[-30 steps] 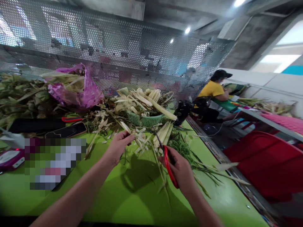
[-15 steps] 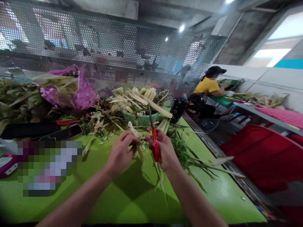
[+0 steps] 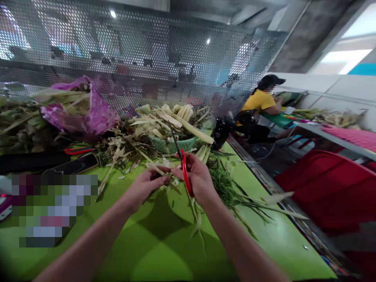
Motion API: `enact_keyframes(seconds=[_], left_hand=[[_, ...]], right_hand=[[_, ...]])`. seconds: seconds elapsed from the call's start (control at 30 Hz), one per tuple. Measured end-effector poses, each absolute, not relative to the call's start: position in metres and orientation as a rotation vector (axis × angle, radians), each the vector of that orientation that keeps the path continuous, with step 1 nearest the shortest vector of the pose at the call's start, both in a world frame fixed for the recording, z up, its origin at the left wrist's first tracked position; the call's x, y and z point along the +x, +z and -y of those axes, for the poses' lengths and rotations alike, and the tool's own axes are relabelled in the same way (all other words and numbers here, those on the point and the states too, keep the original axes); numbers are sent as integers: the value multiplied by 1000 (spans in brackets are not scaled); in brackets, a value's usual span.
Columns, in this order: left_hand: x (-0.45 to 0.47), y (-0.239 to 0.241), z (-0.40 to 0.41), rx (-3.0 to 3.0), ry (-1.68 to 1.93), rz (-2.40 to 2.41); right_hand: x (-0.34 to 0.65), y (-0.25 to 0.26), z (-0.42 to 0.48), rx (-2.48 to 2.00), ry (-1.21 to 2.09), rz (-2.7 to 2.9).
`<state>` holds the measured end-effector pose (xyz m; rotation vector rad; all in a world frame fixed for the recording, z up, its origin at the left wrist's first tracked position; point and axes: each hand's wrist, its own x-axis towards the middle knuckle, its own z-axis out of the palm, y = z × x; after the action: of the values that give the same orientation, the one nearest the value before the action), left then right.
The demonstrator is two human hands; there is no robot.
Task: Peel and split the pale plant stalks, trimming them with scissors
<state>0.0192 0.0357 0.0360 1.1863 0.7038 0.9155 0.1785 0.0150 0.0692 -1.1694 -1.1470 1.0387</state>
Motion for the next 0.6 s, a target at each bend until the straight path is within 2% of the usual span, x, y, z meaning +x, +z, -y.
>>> enact_keyframes(seconds=[0.27,0.6], left_hand=[[22,37,-35,1143,926,-730],[2,38,-50,870,1223,-838]], right_hand=[[179,59,-13,-1115,1266,1067],[205,63,0,-1316,1103,1400]])
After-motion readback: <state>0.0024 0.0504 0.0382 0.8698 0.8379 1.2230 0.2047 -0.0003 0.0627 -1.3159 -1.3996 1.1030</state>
